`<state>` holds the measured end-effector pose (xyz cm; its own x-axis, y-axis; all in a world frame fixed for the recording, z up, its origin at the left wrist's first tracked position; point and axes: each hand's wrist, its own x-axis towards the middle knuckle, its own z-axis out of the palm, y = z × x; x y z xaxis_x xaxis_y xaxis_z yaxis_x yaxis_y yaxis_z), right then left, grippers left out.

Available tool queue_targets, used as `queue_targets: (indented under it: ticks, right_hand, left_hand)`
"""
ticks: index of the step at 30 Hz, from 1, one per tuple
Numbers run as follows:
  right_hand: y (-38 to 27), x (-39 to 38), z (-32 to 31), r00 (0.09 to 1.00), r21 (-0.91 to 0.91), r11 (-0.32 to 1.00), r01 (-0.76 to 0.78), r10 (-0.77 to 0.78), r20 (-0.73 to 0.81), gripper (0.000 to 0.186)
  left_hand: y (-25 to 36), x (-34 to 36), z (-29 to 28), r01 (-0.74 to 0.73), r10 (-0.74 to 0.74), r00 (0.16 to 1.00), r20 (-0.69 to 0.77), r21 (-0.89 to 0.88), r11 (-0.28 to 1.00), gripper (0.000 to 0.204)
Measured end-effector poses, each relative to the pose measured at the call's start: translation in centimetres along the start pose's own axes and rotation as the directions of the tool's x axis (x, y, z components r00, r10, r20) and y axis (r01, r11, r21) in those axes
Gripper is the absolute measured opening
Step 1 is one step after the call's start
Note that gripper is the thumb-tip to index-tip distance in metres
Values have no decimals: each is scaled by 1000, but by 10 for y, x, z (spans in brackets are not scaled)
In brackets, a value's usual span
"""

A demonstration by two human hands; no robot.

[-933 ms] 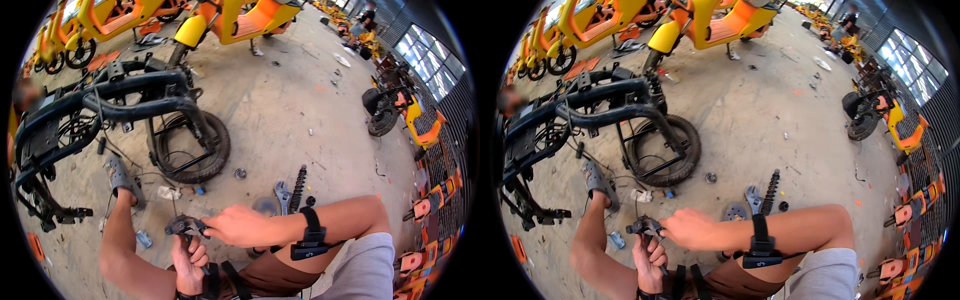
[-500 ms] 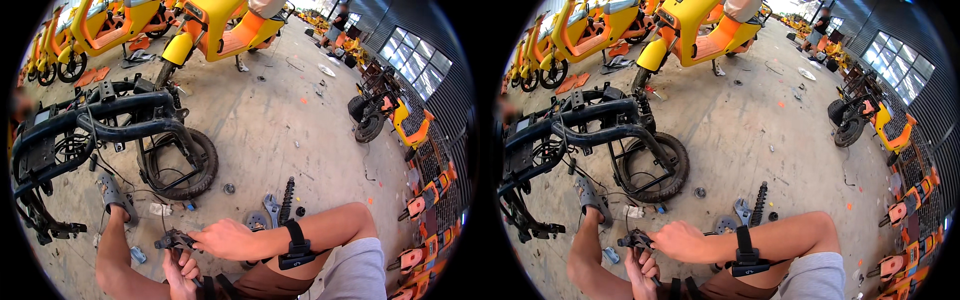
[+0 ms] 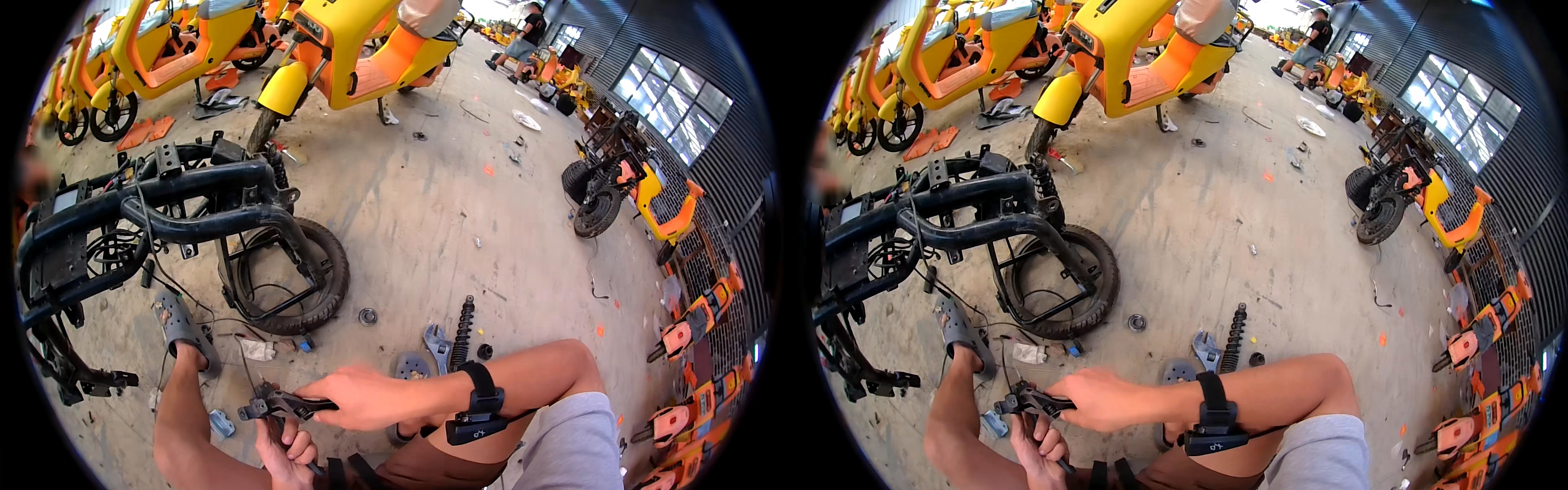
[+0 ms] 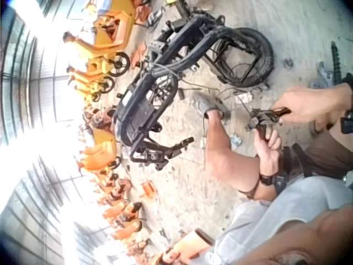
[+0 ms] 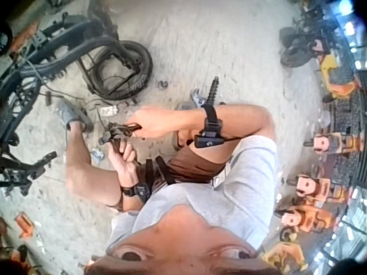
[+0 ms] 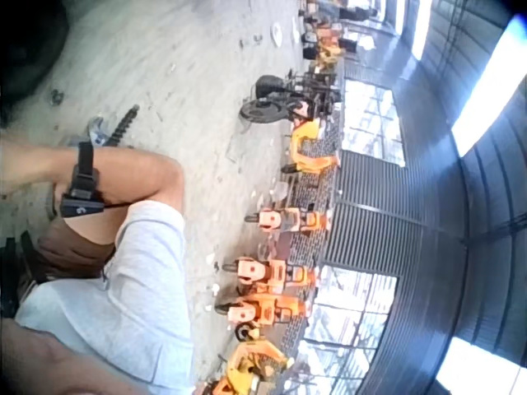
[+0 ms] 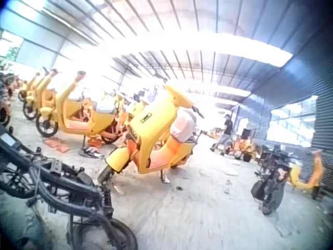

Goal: The person sits on the floor and uses pliers to repeatedly squeeze and adjust a small black plastic component with a wire attached. The person rotates the component and repositions the pliers multiple times while working on the same part.

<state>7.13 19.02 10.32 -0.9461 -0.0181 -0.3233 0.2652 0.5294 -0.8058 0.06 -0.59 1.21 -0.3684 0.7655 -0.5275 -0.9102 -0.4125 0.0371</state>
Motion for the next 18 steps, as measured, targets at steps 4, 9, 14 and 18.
queue_targets:
  ticks: [4,9,14,18]
  right_hand:
    - [1,-2,-3,996,70,998,3,-9,91,45]
    - [-1,-6,-5,998,61,998,10,-14,58,50]
    - [1,-6,1,998,-98,995,-7,13,59,49]
    - [11,-7,5,995,-148,984,97,-96,15,47]
  left_hand:
    - [4,5,2,22,-23,1000,-9,-107,994,48]
    - [7,2,-2,-15,16,999,31,-10,1000,50]
    - [10,4,-3,14,-11,999,50,-62,998,51]
    - [10,5,-6,57,-55,997,48,-28,998,49]
